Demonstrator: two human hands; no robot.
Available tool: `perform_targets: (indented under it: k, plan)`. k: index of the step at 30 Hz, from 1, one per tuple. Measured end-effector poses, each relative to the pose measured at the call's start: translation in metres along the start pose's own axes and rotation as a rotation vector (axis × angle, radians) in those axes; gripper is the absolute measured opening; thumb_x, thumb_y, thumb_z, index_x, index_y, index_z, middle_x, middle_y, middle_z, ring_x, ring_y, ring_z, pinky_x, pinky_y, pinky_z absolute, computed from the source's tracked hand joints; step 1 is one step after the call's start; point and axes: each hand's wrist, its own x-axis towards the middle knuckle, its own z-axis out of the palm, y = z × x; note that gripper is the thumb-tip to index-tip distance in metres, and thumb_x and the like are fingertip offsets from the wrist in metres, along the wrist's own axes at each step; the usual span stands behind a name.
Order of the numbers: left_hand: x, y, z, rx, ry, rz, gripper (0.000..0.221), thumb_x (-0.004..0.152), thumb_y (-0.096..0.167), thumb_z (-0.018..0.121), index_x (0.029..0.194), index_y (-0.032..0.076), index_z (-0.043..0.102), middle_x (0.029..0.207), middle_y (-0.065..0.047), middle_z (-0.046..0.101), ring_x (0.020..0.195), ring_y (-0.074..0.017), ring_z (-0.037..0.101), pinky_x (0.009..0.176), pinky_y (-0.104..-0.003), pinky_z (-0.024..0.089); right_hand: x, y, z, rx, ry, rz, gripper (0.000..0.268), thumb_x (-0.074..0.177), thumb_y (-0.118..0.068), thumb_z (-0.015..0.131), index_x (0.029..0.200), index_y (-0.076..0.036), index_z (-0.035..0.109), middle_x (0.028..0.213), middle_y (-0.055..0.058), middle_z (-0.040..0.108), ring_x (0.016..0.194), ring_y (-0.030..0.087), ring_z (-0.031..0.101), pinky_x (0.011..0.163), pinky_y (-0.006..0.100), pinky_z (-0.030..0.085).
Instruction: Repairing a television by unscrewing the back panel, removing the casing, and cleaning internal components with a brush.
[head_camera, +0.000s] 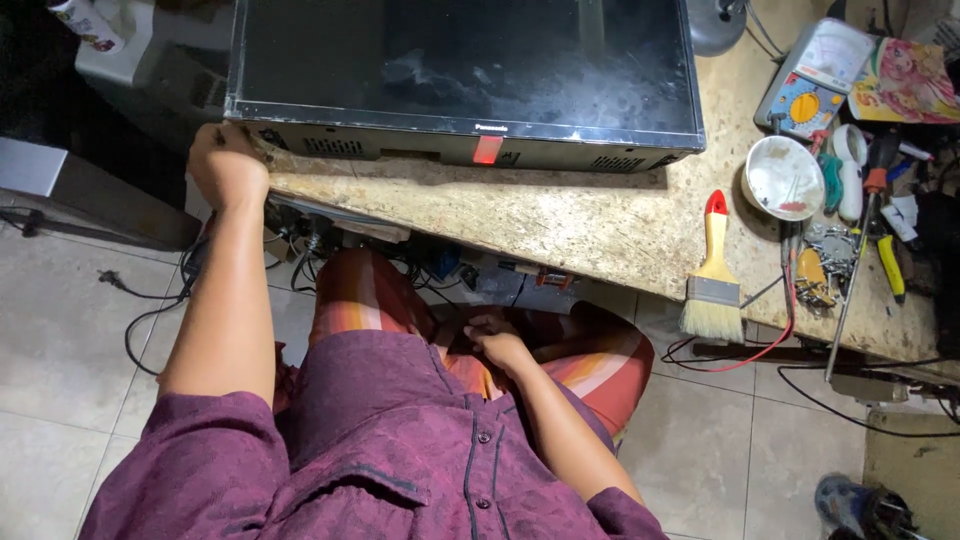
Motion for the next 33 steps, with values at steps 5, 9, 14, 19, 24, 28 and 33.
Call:
perform_targets:
  k: [5, 9, 14, 19, 24, 28, 33]
  plan:
    - [-0.008, 0.026, -0.009, -0.040, -0.022, -0.150, 0.039, 0.107, 0.031, 0.052, 0.099, 0.002, 0.077, 0.093, -0.019, 0.076, 0.098, -0.0320, 0.075, 0.084, -0.050, 0.055, -0.005, -0.007, -0.001, -0.016, -0.001, -0.001, 0.052, 0.089, -0.039, 0.078, 0.130, -0.007, 0.070, 0.112, 0.017, 0.077, 0.089, 0.021, 0.076, 0.076, 0.031, 0.061]
    - [-0.006, 0.011, -0.003, 0.060, 0.064, 0.035, 0.029, 0.100, 0.024, 0.053, 0.086, 0.012, 0.076, 0.077, -0.010, 0.074, 0.081, -0.0317, 0.076, 0.070, -0.044, 0.058, -0.003, -0.006, 0.000, -0.014, 0.009, -0.004, 0.052, 0.088, -0.039, 0.079, 0.128, -0.008, 0.071, 0.109, 0.016, 0.077, 0.087, 0.021, 0.077, 0.074, 0.029, 0.061]
    - [-0.006, 0.011, -0.004, 0.059, 0.068, 0.069, 0.027, 0.100, 0.024, 0.055, 0.086, 0.010, 0.074, 0.075, -0.015, 0.072, 0.080, -0.0366, 0.074, 0.067, -0.048, 0.056, -0.001, -0.004, 0.000, 0.005, 0.011, 0.000, 0.052, 0.088, -0.038, 0.078, 0.129, -0.006, 0.071, 0.108, 0.017, 0.077, 0.086, 0.021, 0.076, 0.073, 0.030, 0.061]
    - [-0.009, 0.017, -0.008, 0.143, 0.071, 0.083, 0.025, 0.099, 0.021, 0.055, 0.089, 0.010, 0.075, 0.078, -0.014, 0.073, 0.083, -0.0353, 0.075, 0.069, -0.048, 0.058, -0.008, -0.009, -0.001, 0.026, 0.029, 0.004, 0.056, 0.087, -0.038, 0.080, 0.129, -0.004, 0.070, 0.108, 0.019, 0.077, 0.086, 0.022, 0.076, 0.074, 0.030, 0.062]
    - [-0.013, 0.022, -0.009, 0.100, 0.053, 0.071, 0.025, 0.100, 0.020, 0.055, 0.094, 0.009, 0.076, 0.085, -0.015, 0.075, 0.089, -0.0377, 0.074, 0.072, -0.051, 0.058, -0.002, -0.003, 0.000, 0.039, 0.025, -0.004, 0.055, 0.087, -0.036, 0.080, 0.130, -0.004, 0.070, 0.109, 0.020, 0.077, 0.088, 0.025, 0.076, 0.076, 0.033, 0.062]
    - [-0.011, 0.021, -0.008, 0.096, 0.042, 0.043, 0.030, 0.100, 0.024, 0.051, 0.095, 0.012, 0.078, 0.088, -0.013, 0.077, 0.088, -0.0365, 0.074, 0.074, -0.049, 0.058, -0.001, -0.001, 0.000, 0.042, 0.027, -0.012, 0.054, 0.087, -0.036, 0.081, 0.129, -0.003, 0.070, 0.109, 0.019, 0.076, 0.087, 0.024, 0.075, 0.075, 0.032, 0.062]
    - [-0.009, 0.012, -0.003, 0.058, 0.079, 0.111, 0.026, 0.102, 0.021, 0.055, 0.088, 0.008, 0.072, 0.075, -0.015, 0.070, 0.080, -0.0375, 0.073, 0.067, -0.047, 0.055, 0.001, 0.002, 0.001, 0.051, 0.022, -0.004, 0.054, 0.088, -0.036, 0.081, 0.131, -0.004, 0.069, 0.110, 0.019, 0.076, 0.087, 0.023, 0.075, 0.075, 0.032, 0.061]
